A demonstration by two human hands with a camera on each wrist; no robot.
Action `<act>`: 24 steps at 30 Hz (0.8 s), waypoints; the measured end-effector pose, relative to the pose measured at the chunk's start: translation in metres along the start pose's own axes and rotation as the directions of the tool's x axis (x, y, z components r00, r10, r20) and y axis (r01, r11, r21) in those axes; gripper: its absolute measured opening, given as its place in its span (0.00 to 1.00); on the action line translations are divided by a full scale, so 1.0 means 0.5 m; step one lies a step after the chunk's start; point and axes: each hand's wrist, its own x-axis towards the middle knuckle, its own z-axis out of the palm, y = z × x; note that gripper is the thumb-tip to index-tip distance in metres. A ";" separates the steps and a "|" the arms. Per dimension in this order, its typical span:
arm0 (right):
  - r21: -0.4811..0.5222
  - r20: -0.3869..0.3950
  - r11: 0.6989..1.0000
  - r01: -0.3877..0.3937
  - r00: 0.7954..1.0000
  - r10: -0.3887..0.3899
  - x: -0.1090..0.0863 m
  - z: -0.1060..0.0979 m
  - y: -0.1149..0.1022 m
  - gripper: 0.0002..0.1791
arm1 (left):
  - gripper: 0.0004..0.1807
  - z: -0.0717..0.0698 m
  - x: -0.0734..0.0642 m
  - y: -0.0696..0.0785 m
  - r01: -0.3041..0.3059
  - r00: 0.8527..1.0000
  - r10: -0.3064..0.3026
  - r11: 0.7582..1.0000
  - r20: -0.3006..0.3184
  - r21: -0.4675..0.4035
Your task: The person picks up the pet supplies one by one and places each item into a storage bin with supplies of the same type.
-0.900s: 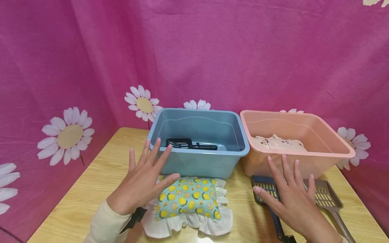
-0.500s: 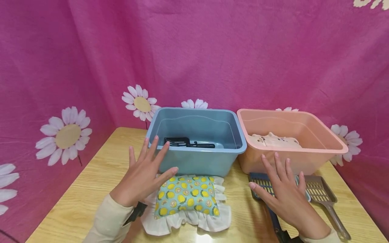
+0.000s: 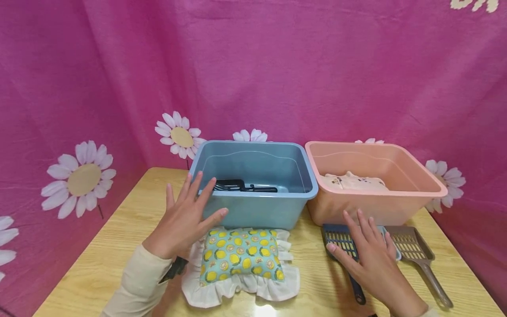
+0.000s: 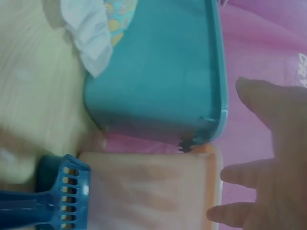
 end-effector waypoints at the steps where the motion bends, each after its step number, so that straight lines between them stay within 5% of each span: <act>1: -0.001 -0.004 1.000 -0.002 1.000 0.002 0.000 0.002 0.001 0.46 | 0.47 0.000 0.002 -0.002 0.001 1.000 -0.001 1.000 -0.001 0.001; 24: 0.064 -0.151 0.998 0.009 0.989 0.001 -0.023 0.046 0.034 0.42 | 0.48 0.010 0.039 -0.038 0.015 0.998 -0.017 0.999 -0.056 -0.039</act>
